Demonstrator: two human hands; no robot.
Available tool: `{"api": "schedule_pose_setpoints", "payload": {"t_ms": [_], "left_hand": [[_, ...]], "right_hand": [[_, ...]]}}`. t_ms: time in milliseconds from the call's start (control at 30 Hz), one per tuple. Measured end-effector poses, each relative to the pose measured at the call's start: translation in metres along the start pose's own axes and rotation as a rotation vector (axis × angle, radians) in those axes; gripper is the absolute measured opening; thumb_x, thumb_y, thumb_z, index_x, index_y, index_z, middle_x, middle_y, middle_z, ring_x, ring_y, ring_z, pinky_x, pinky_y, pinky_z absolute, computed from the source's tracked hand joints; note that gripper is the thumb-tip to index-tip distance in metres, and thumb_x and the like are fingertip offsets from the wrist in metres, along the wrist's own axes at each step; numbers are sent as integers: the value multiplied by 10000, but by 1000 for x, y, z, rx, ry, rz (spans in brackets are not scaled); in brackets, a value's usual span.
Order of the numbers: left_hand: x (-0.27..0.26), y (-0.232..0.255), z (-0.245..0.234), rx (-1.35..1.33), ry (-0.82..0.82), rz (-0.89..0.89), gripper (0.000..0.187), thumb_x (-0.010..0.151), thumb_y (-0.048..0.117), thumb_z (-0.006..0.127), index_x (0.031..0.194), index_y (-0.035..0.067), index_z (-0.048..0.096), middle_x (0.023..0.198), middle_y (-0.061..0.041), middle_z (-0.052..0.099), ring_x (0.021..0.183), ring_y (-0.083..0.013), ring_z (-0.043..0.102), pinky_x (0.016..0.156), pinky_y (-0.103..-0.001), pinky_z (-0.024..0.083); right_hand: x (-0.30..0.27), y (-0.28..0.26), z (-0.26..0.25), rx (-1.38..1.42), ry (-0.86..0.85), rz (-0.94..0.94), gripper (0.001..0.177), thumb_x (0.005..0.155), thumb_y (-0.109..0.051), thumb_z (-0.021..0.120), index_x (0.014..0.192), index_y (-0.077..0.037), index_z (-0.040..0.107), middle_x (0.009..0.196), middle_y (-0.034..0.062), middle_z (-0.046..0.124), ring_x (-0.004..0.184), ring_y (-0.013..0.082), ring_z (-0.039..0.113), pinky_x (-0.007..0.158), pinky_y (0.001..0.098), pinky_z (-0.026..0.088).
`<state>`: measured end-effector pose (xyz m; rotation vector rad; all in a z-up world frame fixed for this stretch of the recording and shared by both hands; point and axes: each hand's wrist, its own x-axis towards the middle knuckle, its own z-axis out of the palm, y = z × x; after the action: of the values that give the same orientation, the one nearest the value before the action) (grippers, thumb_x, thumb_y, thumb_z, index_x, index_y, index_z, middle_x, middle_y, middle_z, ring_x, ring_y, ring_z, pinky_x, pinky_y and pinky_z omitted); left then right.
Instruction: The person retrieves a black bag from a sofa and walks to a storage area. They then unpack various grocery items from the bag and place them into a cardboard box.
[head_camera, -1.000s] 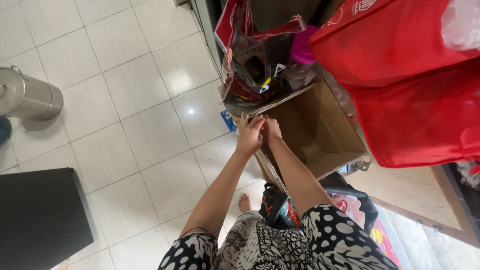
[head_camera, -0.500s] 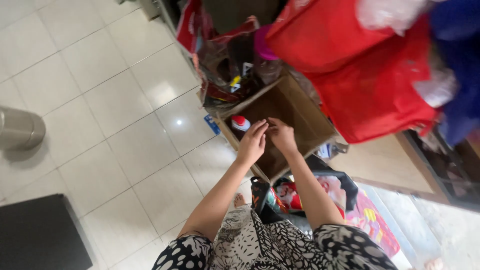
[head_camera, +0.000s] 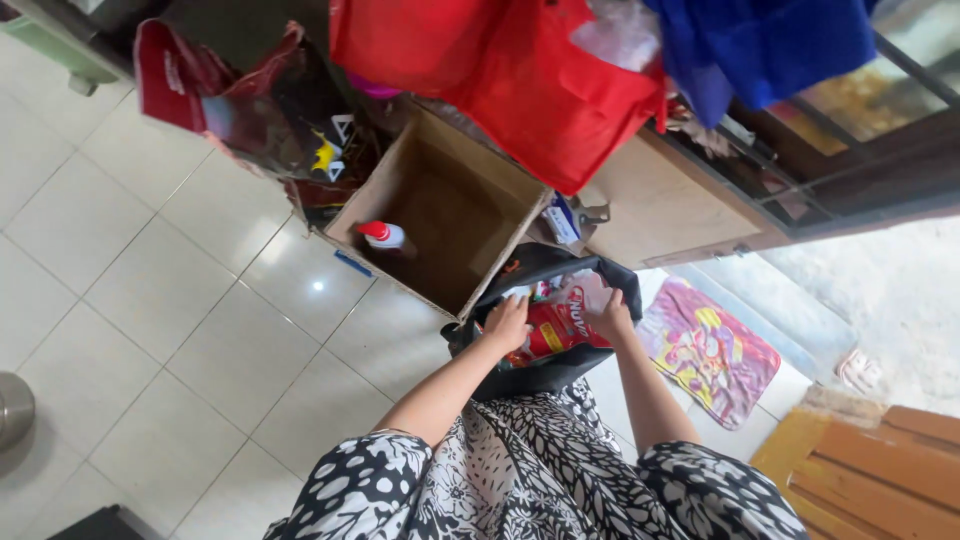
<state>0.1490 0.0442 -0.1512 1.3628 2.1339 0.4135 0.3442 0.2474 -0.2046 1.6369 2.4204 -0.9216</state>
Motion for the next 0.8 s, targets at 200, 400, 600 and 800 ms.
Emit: {"api": "schedule_pose_setpoints", "payload": {"t_ms": [200, 400, 600, 800], "left_hand": [[6, -3, -5, -54, -71, -101, 778, 851, 223, 761, 1493, 43, 361, 1548, -241, 418, 1205, -407, 610, 952, -477, 540], [16, -17, 9, -288, 128, -15, 1026, 721, 278, 914, 1517, 3, 329, 1444, -311, 460, 1316, -483, 493, 1073, -476, 447], [7, -5, -39, -659, 229, 233, 1004, 655, 342, 974, 1479, 37, 488, 1526, -209, 554, 1448, -347, 529, 1193, -416, 420], [5, 39, -156, -679, 240, 255, 1190, 532, 340, 1001, 1536, 71, 422, 1552, -191, 468, 1432, -331, 454, 1162, -409, 377]], "right_hand": [[-45, -79, -62, 37, 6, -102, 868, 716, -358, 836, 1478, -75, 530, 1035, 297, 719, 988, 475, 688, 853, 514, 555], [-64, -100, -66, 110, 78, -426, 692, 742, -282, 863, 1334, -30, 608, 1046, 306, 701, 958, 457, 699, 837, 488, 566], [-76, -154, -185, -76, -173, -567, 487, 748, -270, 825, 1201, -128, 716, 1022, 207, 755, 905, 392, 730, 810, 458, 578], [-93, -251, -304, -194, -147, -716, 507, 738, -328, 862, 1169, -96, 731, 971, 196, 759, 843, 354, 737, 751, 431, 576]]}}
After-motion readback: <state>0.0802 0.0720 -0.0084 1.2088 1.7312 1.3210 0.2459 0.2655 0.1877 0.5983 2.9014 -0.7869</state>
